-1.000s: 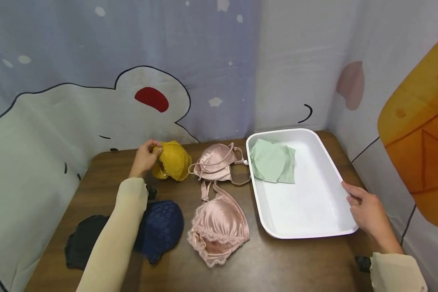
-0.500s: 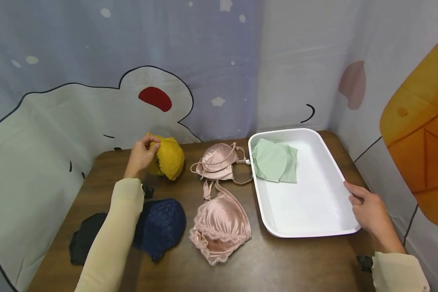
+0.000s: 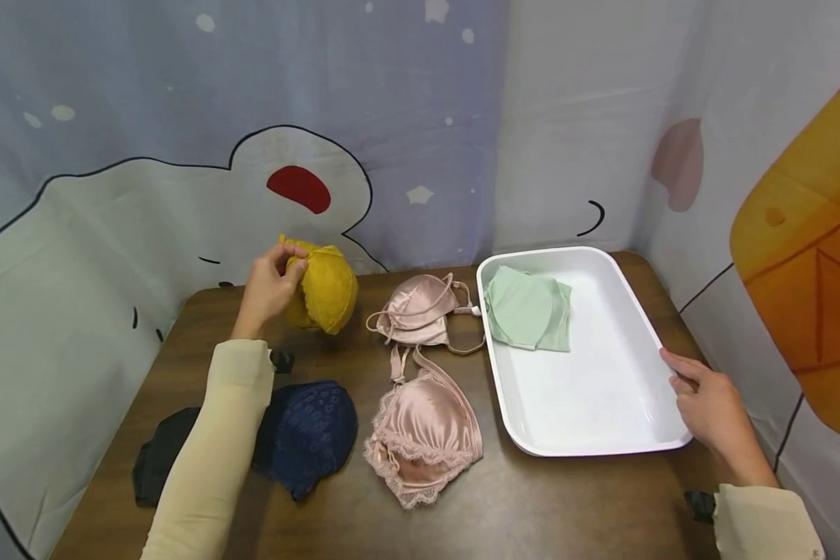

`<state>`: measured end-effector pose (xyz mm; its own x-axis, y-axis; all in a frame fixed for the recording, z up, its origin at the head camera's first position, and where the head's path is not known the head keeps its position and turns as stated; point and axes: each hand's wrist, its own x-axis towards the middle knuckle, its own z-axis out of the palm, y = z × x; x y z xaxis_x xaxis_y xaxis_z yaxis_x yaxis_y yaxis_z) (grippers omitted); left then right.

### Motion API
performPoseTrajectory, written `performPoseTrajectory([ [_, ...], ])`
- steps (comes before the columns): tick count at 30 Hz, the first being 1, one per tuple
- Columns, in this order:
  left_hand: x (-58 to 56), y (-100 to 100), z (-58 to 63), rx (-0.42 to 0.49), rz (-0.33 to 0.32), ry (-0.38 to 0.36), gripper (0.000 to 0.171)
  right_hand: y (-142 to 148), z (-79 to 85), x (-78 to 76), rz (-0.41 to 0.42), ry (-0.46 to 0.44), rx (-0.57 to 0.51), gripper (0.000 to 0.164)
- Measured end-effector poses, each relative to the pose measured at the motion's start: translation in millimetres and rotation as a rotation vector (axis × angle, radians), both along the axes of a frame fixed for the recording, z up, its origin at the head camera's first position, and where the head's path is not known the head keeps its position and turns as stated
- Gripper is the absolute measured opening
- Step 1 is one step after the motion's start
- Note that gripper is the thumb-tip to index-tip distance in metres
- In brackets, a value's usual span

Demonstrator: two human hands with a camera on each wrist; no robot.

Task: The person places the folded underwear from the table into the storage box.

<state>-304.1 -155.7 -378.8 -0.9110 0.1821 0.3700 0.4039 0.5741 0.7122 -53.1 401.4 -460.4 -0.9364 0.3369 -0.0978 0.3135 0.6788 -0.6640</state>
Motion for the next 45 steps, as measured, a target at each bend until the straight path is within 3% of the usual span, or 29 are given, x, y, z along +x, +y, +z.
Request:
performPoseTrajectory([
  [10,7.2,11,15.9,0.040,-0.021,0.041,0.014,0,-1.0,1.3,0.007,-0.005,-0.010,0.044],
  [19,16.6,27,31.9,0.087,-0.082,0.160,0.014,2,1.0,0.3,0.015,0.007,-0.006,0.044],
  [27,24.9,39,42.6,0.119,-0.126,0.197,0.014,2,0.2,0.4,0.000,-0.010,-0.011,0.044],
  [36,57.0,73,70.6,0.152,-0.201,0.274,0.012,0,0.5,1.8,0.011,0.008,0.021,0.044],
  [45,65.5,100,74.3,0.164,-0.282,0.330,0.011,0,-0.5,1.3,0.011,0.024,0.041,0.043],
])
